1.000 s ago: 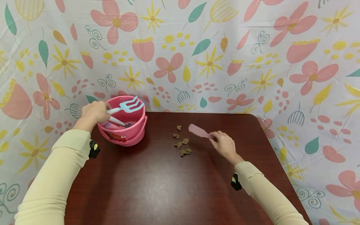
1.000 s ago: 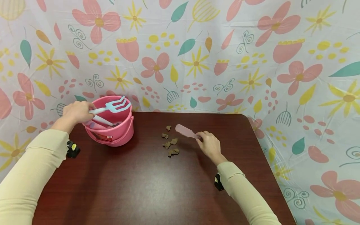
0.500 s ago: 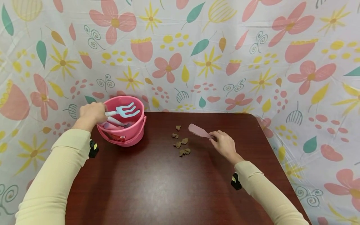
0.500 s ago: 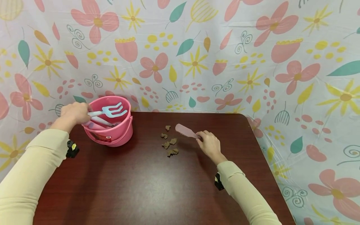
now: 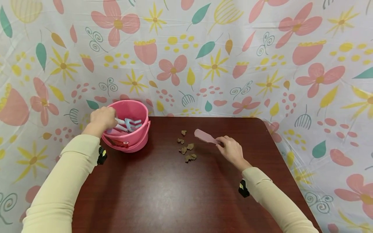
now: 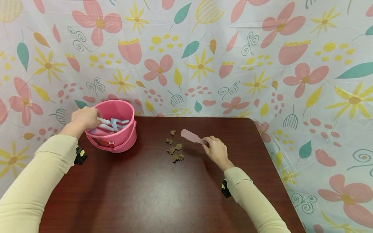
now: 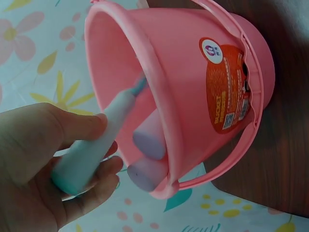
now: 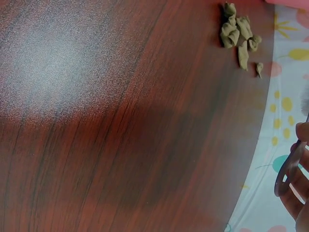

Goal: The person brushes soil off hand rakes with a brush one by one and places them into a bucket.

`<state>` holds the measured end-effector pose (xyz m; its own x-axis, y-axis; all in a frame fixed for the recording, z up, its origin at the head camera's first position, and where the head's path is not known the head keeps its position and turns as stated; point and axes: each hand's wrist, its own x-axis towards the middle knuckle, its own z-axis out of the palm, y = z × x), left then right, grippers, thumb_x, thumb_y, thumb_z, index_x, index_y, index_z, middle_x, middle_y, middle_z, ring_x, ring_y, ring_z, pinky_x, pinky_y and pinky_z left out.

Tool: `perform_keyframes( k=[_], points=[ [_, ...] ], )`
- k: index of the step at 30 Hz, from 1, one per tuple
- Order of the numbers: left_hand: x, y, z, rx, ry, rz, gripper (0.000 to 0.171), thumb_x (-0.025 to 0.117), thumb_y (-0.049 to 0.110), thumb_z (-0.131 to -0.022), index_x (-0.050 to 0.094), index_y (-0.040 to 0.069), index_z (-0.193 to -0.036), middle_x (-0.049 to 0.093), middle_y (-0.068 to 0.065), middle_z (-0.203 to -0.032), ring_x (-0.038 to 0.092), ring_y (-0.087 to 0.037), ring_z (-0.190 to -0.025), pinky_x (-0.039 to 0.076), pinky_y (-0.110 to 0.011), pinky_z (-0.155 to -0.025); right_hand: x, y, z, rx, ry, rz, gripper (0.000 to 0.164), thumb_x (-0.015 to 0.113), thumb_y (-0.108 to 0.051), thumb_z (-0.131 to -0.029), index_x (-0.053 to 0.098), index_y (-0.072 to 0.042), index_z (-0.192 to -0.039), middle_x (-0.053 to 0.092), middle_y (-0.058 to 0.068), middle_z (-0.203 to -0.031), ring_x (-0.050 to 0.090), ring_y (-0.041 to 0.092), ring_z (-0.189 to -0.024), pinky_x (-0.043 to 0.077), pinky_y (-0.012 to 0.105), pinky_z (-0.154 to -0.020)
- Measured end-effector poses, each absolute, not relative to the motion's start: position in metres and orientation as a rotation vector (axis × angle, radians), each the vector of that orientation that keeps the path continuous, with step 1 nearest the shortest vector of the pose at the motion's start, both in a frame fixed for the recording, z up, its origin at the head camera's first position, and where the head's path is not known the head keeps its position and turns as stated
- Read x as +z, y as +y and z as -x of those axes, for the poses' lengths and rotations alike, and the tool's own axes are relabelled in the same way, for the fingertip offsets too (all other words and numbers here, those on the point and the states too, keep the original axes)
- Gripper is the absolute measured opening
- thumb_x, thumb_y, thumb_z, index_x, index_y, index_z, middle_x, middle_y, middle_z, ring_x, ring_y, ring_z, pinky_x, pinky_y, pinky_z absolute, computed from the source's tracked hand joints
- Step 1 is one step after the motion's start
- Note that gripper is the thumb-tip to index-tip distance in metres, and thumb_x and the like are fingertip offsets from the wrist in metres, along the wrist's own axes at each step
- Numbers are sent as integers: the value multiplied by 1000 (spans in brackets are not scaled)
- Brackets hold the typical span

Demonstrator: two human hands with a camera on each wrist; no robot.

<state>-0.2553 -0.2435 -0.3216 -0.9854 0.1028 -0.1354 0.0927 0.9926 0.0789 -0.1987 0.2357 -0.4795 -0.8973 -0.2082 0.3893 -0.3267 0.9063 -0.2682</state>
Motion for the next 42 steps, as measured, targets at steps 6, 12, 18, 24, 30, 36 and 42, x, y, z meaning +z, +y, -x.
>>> perform_keyframes(
  k=[6, 12, 18, 24, 30, 36, 42],
  points=[
    [-321, -242, 254, 136, 3047, -134, 23, 58, 15, -82, 64, 3, -100, 63, -19, -91, 58, -38, -80, 47, -51, -63, -481, 236, 198, 454, -2711, -385, 23, 72, -18, -78, 69, -15, -101, 65, 4, -86, 59, 19, -69, 46, 37, -53],
    [-317, -242, 251, 186, 3086, -144, 23, 56, 14, -83, 62, 2, -102, 63, -17, -88, 56, -35, -74, 46, -46, -59, -481, 235, 197, 471, -2708, -369, 24, 71, -17, -79, 67, -13, -102, 64, 7, -87, 59, 22, -70, 47, 40, -54],
    [-319, -238, 250, 241, 3113, -193, 18, 54, 16, -85, 63, 6, -98, 63, -15, -88, 57, -35, -75, 46, -47, -58, -482, 234, 196, 489, -2699, -366, 24, 70, -17, -80, 66, -11, -103, 64, 9, -88, 60, 25, -72, 47, 43, -55],
    [-323, -228, 248, 291, 3129, -280, 16, 56, 17, -86, 64, 9, -96, 64, -10, -86, 59, -33, -78, 46, -50, -62, -484, 233, 196, 512, -2707, -357, 23, 68, -15, -81, 64, -10, -103, 63, 10, -89, 59, 24, -72, 48, 42, -56],
    [-326, -215, 246, 300, 3142, -388, 18, 57, 17, -85, 65, 8, -100, 63, -8, -85, 58, -28, -74, 47, -47, -61, -489, 232, 197, 518, -2669, -343, 18, 64, -11, -83, 63, -7, -101, 63, 11, -88, 60, 27, -72, 48, 45, -57],
    [-329, -201, 241, 345, 3136, -408, 18, 59, 16, -84, 65, 10, -100, 60, -9, -89, 56, -29, -74, 47, -45, -59, -497, 227, 197, 531, -2666, -279, 11, 57, -6, -86, 63, -7, -96, 63, 10, -88, 62, 30, -69, 48, 47, -56],
    [-337, -192, 239, 365, 3163, -478, 17, 62, 17, -82, 66, 11, -98, 61, -7, -87, 57, -28, -75, 49, -46, -63, -500, 223, 193, 554, -2704, -213, 14, 57, -5, -84, 62, -5, -97, 63, 11, -86, 61, 30, -73, 47, 47, -59]
  ],
)
